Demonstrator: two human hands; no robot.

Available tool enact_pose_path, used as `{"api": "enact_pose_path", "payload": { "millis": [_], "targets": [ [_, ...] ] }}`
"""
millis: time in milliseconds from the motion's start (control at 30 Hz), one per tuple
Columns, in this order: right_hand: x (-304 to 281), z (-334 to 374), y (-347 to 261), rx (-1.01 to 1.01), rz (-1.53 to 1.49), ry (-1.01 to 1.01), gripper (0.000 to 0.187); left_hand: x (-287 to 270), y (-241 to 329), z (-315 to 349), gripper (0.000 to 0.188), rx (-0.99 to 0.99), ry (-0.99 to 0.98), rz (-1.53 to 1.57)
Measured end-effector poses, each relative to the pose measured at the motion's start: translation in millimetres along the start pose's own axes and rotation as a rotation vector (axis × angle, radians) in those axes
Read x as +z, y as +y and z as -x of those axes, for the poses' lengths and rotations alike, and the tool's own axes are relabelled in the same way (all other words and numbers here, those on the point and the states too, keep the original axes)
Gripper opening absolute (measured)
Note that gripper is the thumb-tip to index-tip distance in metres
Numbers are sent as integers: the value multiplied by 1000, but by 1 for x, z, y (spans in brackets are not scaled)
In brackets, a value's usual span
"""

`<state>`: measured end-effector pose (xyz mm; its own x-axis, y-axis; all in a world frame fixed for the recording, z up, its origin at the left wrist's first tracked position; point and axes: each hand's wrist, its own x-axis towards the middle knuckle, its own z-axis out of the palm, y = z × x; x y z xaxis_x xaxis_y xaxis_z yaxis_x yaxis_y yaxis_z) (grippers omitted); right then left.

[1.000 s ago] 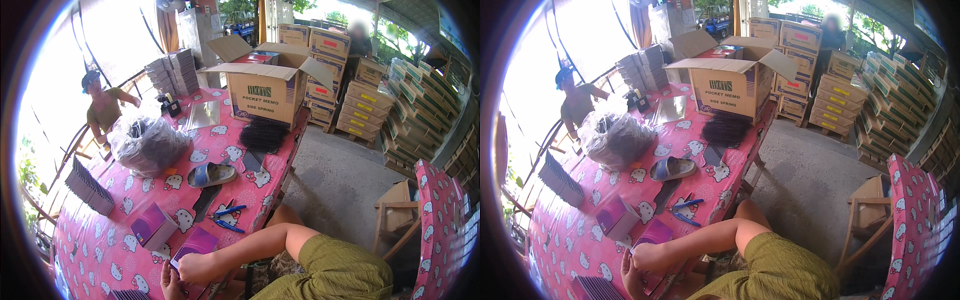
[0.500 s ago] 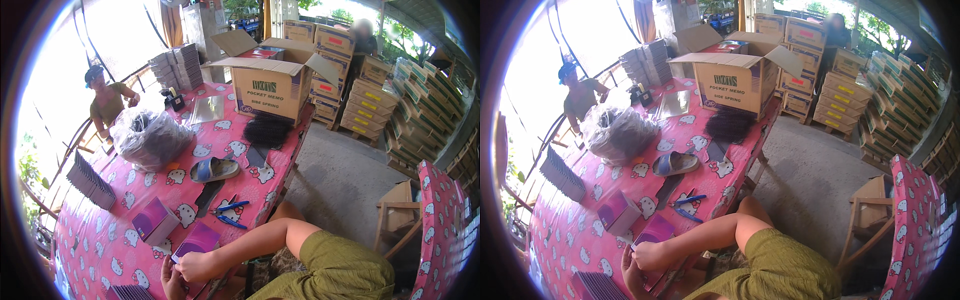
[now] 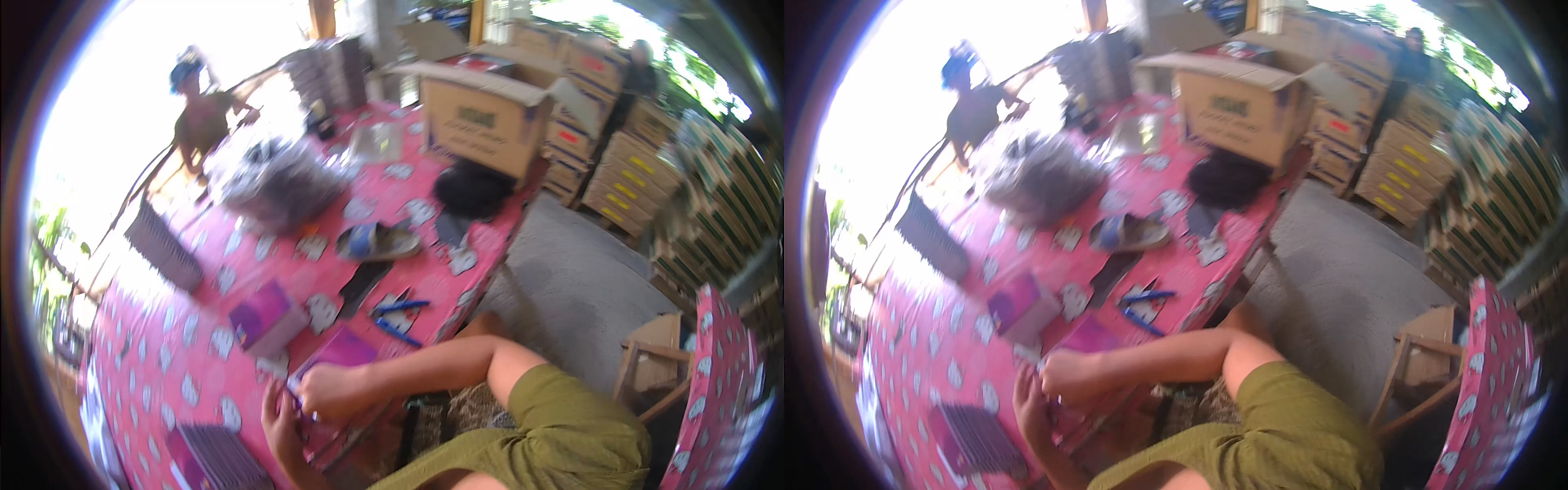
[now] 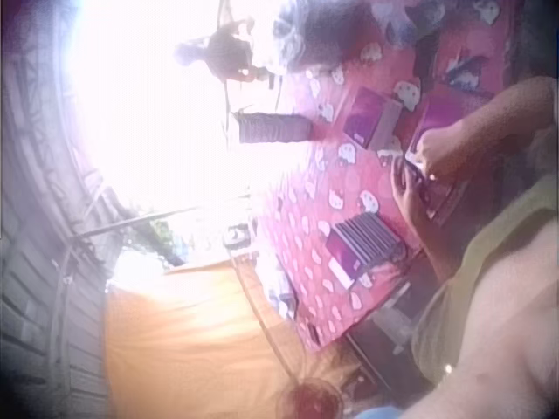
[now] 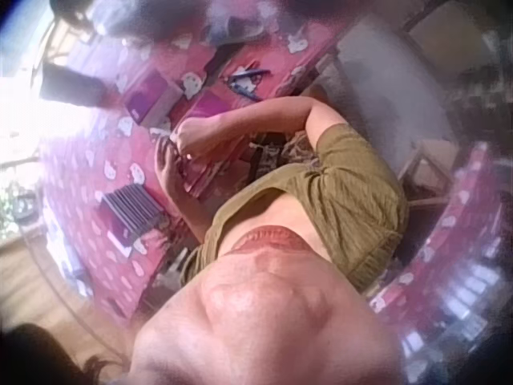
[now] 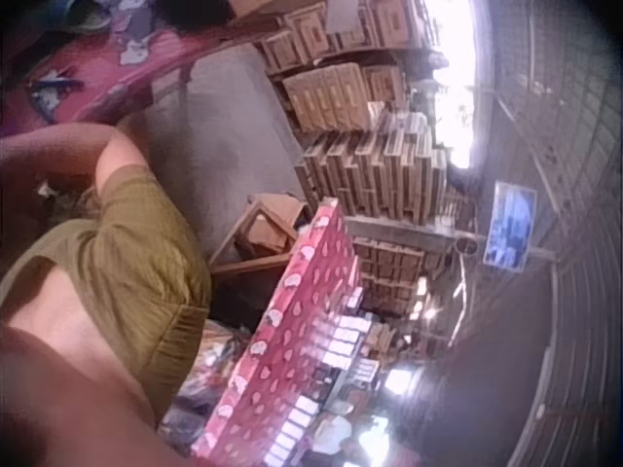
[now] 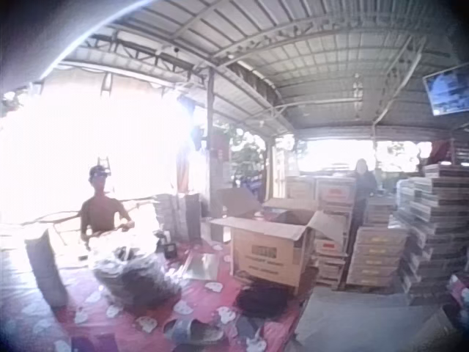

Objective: The person inserts a spiral binding into a stack of notebook paper and covers, then uses pliers to crimp the ends of the wire.

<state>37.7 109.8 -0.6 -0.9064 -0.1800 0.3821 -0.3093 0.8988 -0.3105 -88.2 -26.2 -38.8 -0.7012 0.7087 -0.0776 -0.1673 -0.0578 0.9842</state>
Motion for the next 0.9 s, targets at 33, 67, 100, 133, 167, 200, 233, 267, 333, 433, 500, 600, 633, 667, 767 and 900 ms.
{"api": "enact_pose_path", "payload": {
  "millis": [33, 67, 100, 133, 167, 200, 233, 267, 333, 433, 500, 600, 633, 667, 767, 900],
  "targets": [
    [-3, 1, 2, 14, -28, -15, 14, 5, 10, 7, 37, 7, 30, -26],
    [-7, 4, 3, 41, -49, -39, 13, 11, 17, 14, 35, 11, 62, -50],
    [-2, 5, 4, 27, -23, -37, 13, 0, 6, 17, 31, 58, 143, -139],
    [-4, 5, 0, 8, 4, -48, 16, -14, -7, 21, 27, 96, 222, -229],
    [-3, 8, -3, -27, 86, -52, 18, -10, -2, 32, 22, 118, 221, -189],
    [-2, 15, -3, -38, 162, 21, 16, 1, 0, 39, 18, 139, 205, -147],
    [-7, 17, -8, 4, 160, 11, 13, 1, -5, 43, 16, 159, 175, -134],
    [-10, 19, -9, 21, 166, 21, 12, 0, -9, 50, 15, 186, 139, -122],
    [-12, 19, -9, 65, 72, 84, 14, 6, -12, 64, 16, 173, 121, -29],
    [-13, 17, -5, 94, -48, 118, 19, 15, -11, 76, 22, 94, 94, 92],
    [-12, 18, -3, 116, -119, 150, 20, 15, -24, 74, 26, 202, 129, -111],
    [-11, 22, 1, 132, -197, 208, 20, 20, -23, 67, 33, 296, 163, -328],
    [-11, 21, 3, 131, -188, 211, 20, 23, -19, 62, 33, 321, 171, -369],
    [-11, 21, 3, 130, -180, 214, 20, 25, -17, 58, 33, 346, 180, -409],
    [-13, 23, -4, 151, -149, 210, 23, 23, -25, 60, 39, 232, 135, -340],
    [-14, 23, -2, 136, -150, 209, 22, 23, -24, 57, 40, 223, 87, -274]
  ]
}}
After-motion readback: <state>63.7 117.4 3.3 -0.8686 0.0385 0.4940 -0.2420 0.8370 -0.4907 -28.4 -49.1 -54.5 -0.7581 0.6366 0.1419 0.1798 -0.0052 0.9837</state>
